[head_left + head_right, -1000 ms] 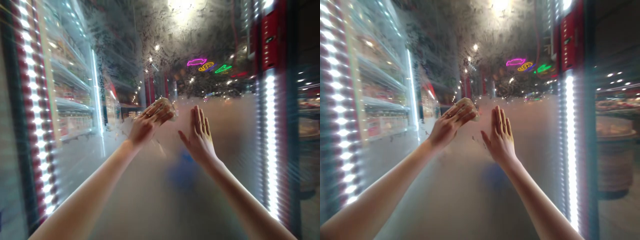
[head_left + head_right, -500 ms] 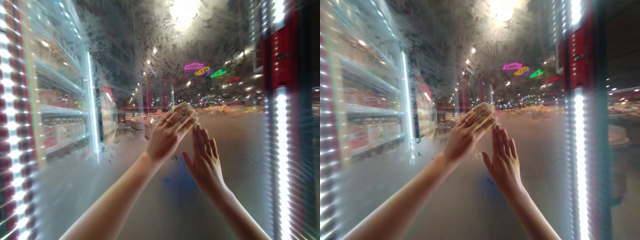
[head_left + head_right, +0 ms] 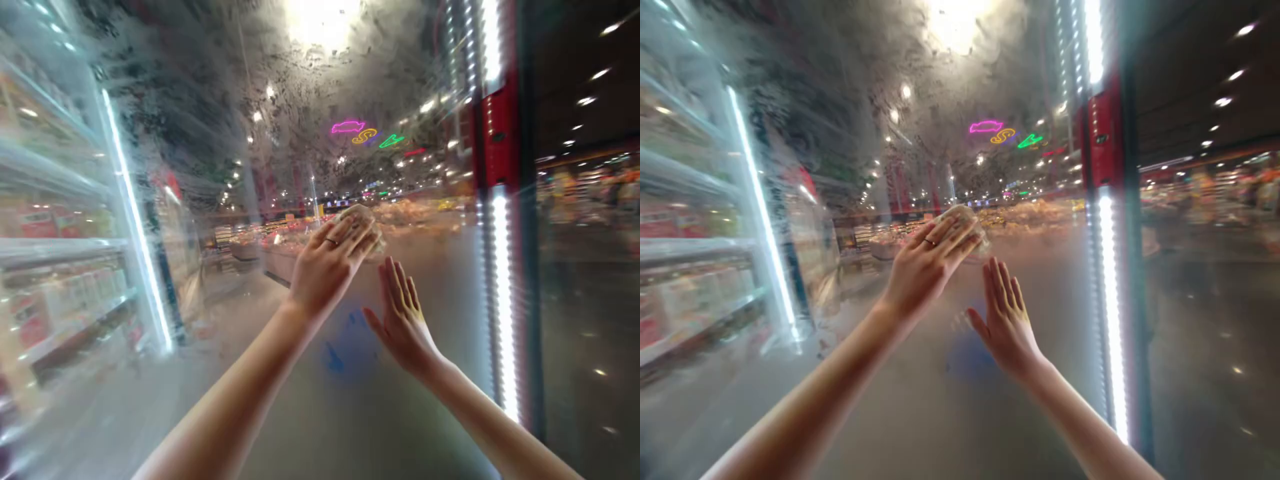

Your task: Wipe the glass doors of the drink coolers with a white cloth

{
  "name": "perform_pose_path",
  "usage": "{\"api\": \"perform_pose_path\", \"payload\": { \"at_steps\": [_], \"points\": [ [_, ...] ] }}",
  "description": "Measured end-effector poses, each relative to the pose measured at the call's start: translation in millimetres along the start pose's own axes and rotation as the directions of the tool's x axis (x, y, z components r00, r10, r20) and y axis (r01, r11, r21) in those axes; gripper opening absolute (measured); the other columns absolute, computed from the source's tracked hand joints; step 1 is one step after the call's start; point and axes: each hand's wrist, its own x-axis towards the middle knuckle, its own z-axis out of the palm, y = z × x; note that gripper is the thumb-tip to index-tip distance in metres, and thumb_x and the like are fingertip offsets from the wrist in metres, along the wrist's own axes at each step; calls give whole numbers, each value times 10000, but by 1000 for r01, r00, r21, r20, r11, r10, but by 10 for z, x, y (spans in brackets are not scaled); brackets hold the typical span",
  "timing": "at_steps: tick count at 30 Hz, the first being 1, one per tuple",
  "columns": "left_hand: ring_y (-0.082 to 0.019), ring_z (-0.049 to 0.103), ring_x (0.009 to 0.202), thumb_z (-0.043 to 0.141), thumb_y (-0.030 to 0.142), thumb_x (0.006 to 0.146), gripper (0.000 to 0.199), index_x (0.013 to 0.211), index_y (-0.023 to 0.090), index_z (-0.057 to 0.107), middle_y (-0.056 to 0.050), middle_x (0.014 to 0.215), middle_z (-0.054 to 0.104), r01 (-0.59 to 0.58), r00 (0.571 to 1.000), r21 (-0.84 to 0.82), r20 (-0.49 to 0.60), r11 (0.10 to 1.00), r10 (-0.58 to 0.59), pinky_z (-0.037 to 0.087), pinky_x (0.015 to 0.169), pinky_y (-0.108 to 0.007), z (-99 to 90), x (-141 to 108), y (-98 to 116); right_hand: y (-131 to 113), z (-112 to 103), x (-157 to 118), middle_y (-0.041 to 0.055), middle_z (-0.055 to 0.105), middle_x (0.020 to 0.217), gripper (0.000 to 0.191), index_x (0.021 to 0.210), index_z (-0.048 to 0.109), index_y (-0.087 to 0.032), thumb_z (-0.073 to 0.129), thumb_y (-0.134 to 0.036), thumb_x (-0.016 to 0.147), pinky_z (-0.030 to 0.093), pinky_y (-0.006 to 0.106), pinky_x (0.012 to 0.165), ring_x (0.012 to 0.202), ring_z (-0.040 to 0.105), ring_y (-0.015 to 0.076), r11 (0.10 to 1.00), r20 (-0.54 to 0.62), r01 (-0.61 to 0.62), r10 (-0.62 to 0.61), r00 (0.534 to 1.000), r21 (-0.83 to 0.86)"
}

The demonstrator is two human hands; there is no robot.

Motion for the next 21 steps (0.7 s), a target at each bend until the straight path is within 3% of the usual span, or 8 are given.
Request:
{"api": "perform_pose_path", "payload": {
  "at_steps": [5,9,12,16,21],
  "points": [
    [-263,454,1617,543,116,1077,640,1689,264,427,-70,1721,494,166,986,-88,-15,982,-168,406,1344,-478,40,213,35,53,24,-39,163,-20,1851,890,1740,-206,-213,406,-419,1129,373,653,1300,1709,149,361,999,72,-20,23,997,-47],
    [-261,461,1611,555,129,1078,557,1627,225,535,-58,1689,533,44,998,-161,53,986,-36,439,1328,-435,178,196,260,112,-21,-21,201,28,1848,971,1719,-266,-209,450,-466,1116,404,649,1283,1699,194,373,999,141,-12,17,990,-32],
    [-246,511,1576,577,119,1070,628,1664,290,466,-44,1682,538,-10,999,-175,30,985,16,470,1306,-430,239,40,327,232,-112,-55,209,99,1843,978,1719,-266,-224,470,-442,1114,392,632,1297,1692,233,358,1000,183,8,-3,983,-28],
    [-242,476,1596,584,100,1061,697,1700,295,388,-63,1699,506,55,998,-158,-1,986,-56,457,1315,-433,255,-82,370,525,-239,-197,206,150,1837,938,1738,-219,-244,472,-395,1122,387,616,1307,1690,242,339,998,169,4,8,986,-68],
    [-251,419,1630,540,74,1067,669,1696,261,408,-71,1709,492,143,990,-151,29,978,-140,400,1351,-459,285,59,506,830,-248,-267,226,118,1837,967,1725,-249,-228,480,-418,1121,385,618,1309,1683,261,352,998,203,49,-38,978,-50]
  ]
}}
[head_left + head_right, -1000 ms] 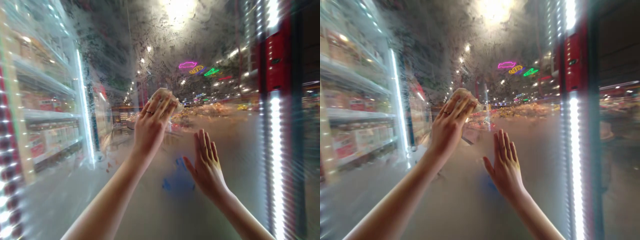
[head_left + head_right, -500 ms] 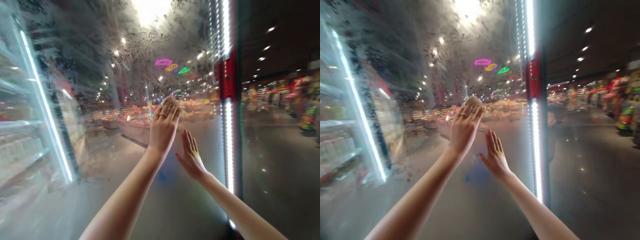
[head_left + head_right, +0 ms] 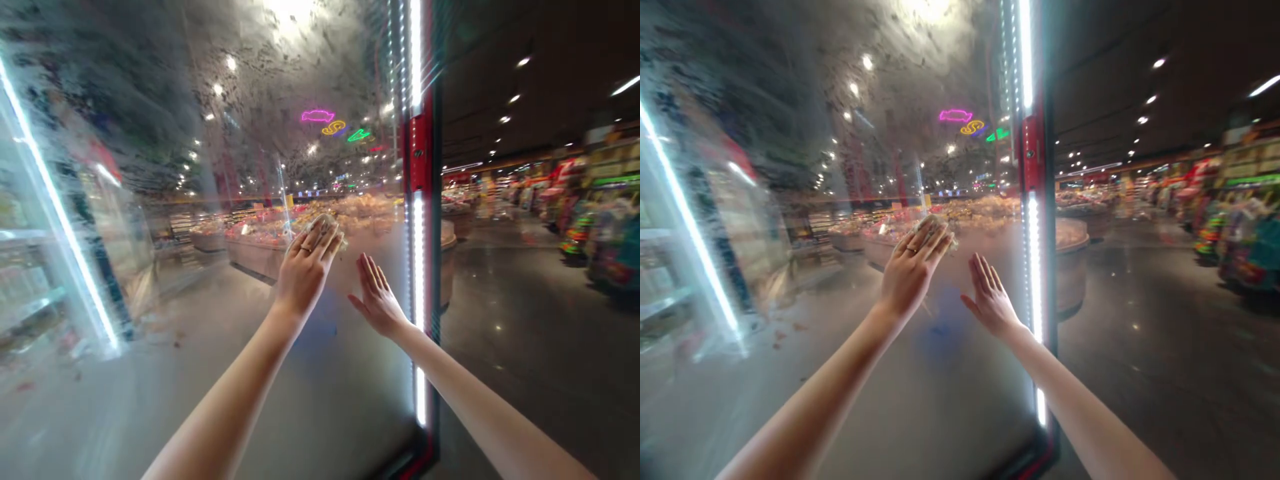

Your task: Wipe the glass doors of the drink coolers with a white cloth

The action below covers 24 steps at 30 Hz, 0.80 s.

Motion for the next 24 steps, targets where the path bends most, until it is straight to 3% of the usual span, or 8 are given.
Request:
{"api": "perform_pose_path", "payload": {
  "at_steps": [3,6,11,14,18,21,24],
  "points": [
    [-242,414,1633,534,87,1079,677,1707,287,381,-61,1728,461,17,1000,10,-12,1000,-17,394,1353,-452,102,99,124,61,53,37,233,111,1835,984,1721,-257,-211,486,-439,1117,398,619,1301,1678,281,362,998,0,60,-60,998,21],
    [-245,433,1620,544,116,1090,665,1709,288,373,-57,1718,478,-37,999,44,5,998,36,424,1333,-431,215,84,252,130,52,40,219,139,1834,987,1720,-250,-198,490,-446,1115,411,605,1294,1681,275,357,990,12,136,-137,990,38],
    [-221,443,1608,526,102,1098,650,1696,318,389,-30,1700,495,-112,992,64,72,992,107,444,1318,-395,164,-4,282,456,-190,-55,181,279,1805,949,1745,-169,-214,511,-415,1115,418,534,1299,1650,366,306,962,17,270,-271,963,25],
    [-215,432,1613,525,91,1097,680,1703,352,360,-25,1704,482,-20,997,34,81,999,17,412,1340,-418,97,107,306,687,-390,-79,158,329,1789,914,1758,-117,-234,520,-372,1117,384,514,1318,1632,401,282,958,5,288,-288,958,-4],
    [-240,429,1616,509,62,1090,737,1732,341,278,-54,1718,451,153,988,0,30,988,-153,359,1371,-469,221,257,545,882,-513,-53,156,406,1753,882,1762,-87,-214,508,-275,1114,406,506,1294,1617,427,278,959,-30,278,-280,960,-52],
    [-248,458,1597,516,61,1089,735,1735,320,280,-50,1697,486,99,995,-13,25,995,-99,381,1362,-451,348,144,729,1005,-475,-42,174,457,1724,879,1762,-84,-189,498,-229,1104,457,513,1245,1599,458,297,960,-65,257,-265,962,-108],
    [-244,495,1572,531,61,1085,713,1723,309,331,-34,1678,518,12,999,10,31,1000,-12,410,1347,-426,371,-93,756,1124,-407,-61,174,462,1725,890,1763,-87,-184,484,-170,1080,471,528,1226,1581,485,312,954,-34,261,-269,963,-146]
  ]
}}
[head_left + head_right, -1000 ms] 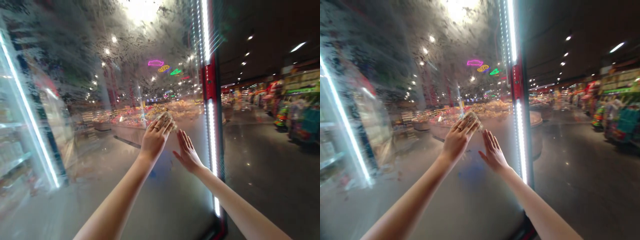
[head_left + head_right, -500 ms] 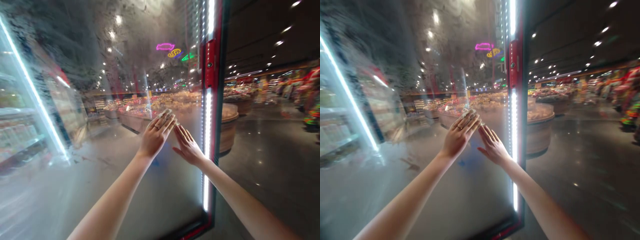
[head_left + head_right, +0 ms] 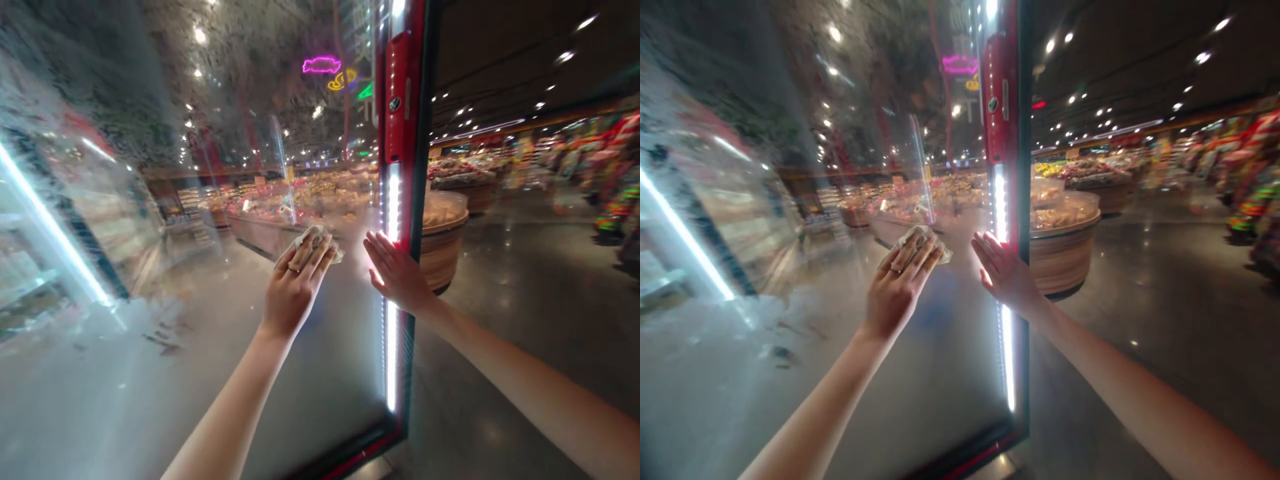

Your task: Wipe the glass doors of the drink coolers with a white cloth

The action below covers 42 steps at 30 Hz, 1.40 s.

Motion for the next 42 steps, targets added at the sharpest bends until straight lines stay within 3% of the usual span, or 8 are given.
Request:
{"api": "perform_pose_path", "payload": {
  "at_steps": [4,11,19,23,28,32,36,42],
  "points": [
    [-249,506,1568,505,45,1084,699,1723,277,342,-42,1690,503,3,1000,23,-25,1000,-3,421,1343,-442,-46,-70,-67,36,45,-50,151,455,1736,956,1768,-77,-182,498,-80,1010,470,505,1229,1551,522,296,1000,46,-3,4,999,-21],
    [-275,371,1646,504,59,1083,745,1744,295,254,-49,1749,403,70,997,-87,-38,994,-73,379,1372,-492,173,665,199,12,30,-82,148,487,1717,949,1769,-94,-196,486,-85,1026,461,491,1237,1557,513,289,990,-54,-87,81,995,-110],
    [-246,495,1579,536,69,1080,620,1672,235,454,-78,1684,517,-215,974,-29,65,976,217,448,1327,-416,317,492,237,18,76,-223,152,490,1711,735,1771,184,-179,463,-170,1091,395,460,1299,1583,487,252,978,-62,-200,196,979,-52],
    [-253,441,1615,510,64,1083,574,1636,217,518,-90,1694,509,-102,994,-12,45,995,102,408,1350,-452,240,688,95,-6,100,-189,155,514,1694,653,1731,327,-162,447,-159,1088,410,464,1297,1594,471,246,979,-48,-203,202,978,-11],
    [-265,470,1599,459,114,1114,477,1567,160,602,-128,1632,589,-17,1000,0,26,1000,17,403,1357,-495,450,1015,326,-24,122,-172,148,544,1673,586,1689,407,-154,437,-161,1103,430,451,1285,1583,487,234,979,-72,-202,201,977,0],
    [-253,535,1554,479,92,1109,483,1576,155,584,-119,1611,614,-147,989,45,32,988,146,477,1312,-453,510,757,422,-6,151,-189,166,540,1672,652,1733,301,-139,459,-145,1100,416,447,1293,1588,478,245,987,-102,-158,154,983,-39],
    [-246,611,1490,556,78,1083,558,1626,204,525,-93,1589,639,-293,956,47,25,955,292,523,1272,-419,384,517,230,17,220,-209,157,512,1696,810,1782,86,-199,499,-150,1087,409,468,1299,1576,497,262,989,-154,-146,147,977,14],
    [-249,555,1543,521,110,1106,499,1598,182,569,-87,1613,619,-130,991,67,-21,989,132,458,1326,-427,432,628,220,10,283,-246,137,479,1724,823,1783,16,-253,470,-174,1101,394,488,1313,1589,478,260,979,-177,-196,202,963,54]
  ]
}}
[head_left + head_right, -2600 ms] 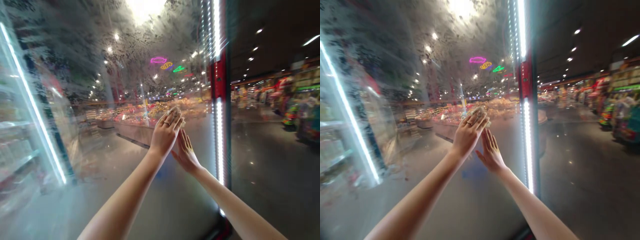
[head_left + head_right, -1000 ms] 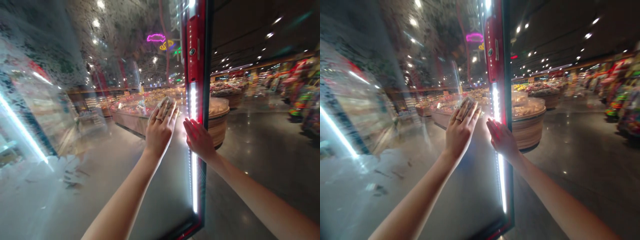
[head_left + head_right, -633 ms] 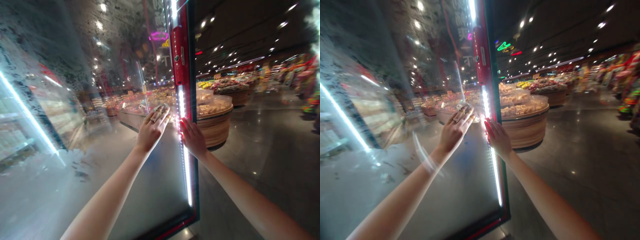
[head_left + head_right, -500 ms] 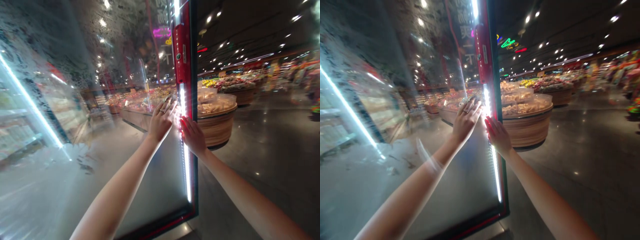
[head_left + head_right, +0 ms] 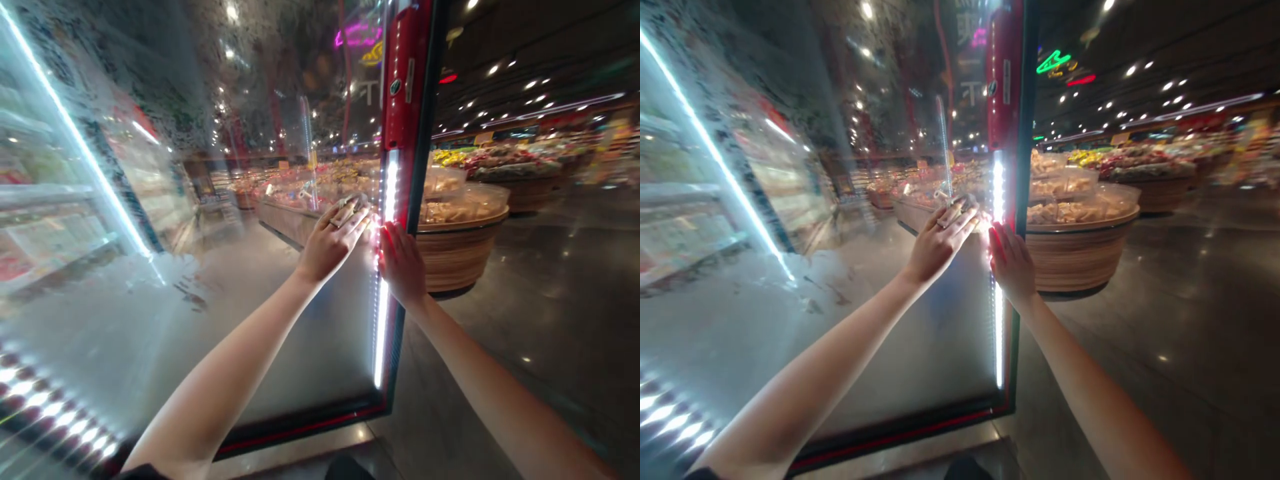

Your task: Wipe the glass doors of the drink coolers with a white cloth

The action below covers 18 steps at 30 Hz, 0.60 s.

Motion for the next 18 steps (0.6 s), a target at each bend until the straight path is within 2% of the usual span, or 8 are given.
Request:
{"api": "perform_pose_path", "payload": {
  "at_steps": [3,6,8,10,13,15,18],
  "points": [
    [-220,583,1518,526,134,1113,487,1592,204,576,-71,1609,624,-80,995,-28,65,996,81,483,1306,-404,57,-130,103,29,12,-30,165,448,1739,774,1784,96,-230,460,-185,1102,383,531,1318,1595,468,283,1000,26,-25,24,999,11],
    [-191,606,1495,531,122,1109,486,1583,215,586,-55,1616,620,-189,976,-50,103,981,193,489,1297,-371,1,-297,74,65,44,-61,155,432,1752,760,1783,124,-246,461,-209,1103,366,550,1327,1611,442,286,1000,34,-30,30,999,2],
    [-197,578,1522,527,101,1102,495,1581,212,588,-50,1627,611,-149,985,-38,80,988,152,462,1318,-376,-51,-303,13,78,70,-77,147,427,1757,766,1784,108,-262,460,-223,1106,360,555,1332,1618,430,288,999,15,-39,39,999,0],
    [-215,521,1568,514,95,1102,517,1605,206,563,-56,1651,585,-26,999,-35,41,999,27,420,1349,-396,-51,-207,-2,75,87,-82,164,426,1755,785,1786,85,-245,477,-241,1106,373,571,1327,1625,415,309,998,-20,-59,59,998,4],
    [-248,438,1621,504,99,1101,567,1661,187,484,-82,1692,528,121,993,-69,-1,990,-122,364,1383,-442,74,-12,148,48,74,-68,208,374,1772,834,1785,54,-179,519,-315,1106,380,624,1320,1654,346,368,990,-6,-140,140,990,24],
    [-262,427,1626,514,101,1096,588,1677,174,454,-100,1703,506,118,993,-80,-8,990,-119,350,1391,-465,179,31,309,26,45,-53,222,342,1782,828,1782,78,-153,516,-356,1110,370,651,1321,1667,306,394,977,50,-212,210,976,30],
    [-245,477,1594,523,101,1096,565,1656,165,483,-97,1694,520,-9,1000,-61,18,998,10,372,1383,-438,229,-98,435,10,1,-39,218,364,1773,766,1777,147,-156,482,-366,1121,374,651,1319,1671,299,393,965,96,-258,254,963,36]
  ]
}}
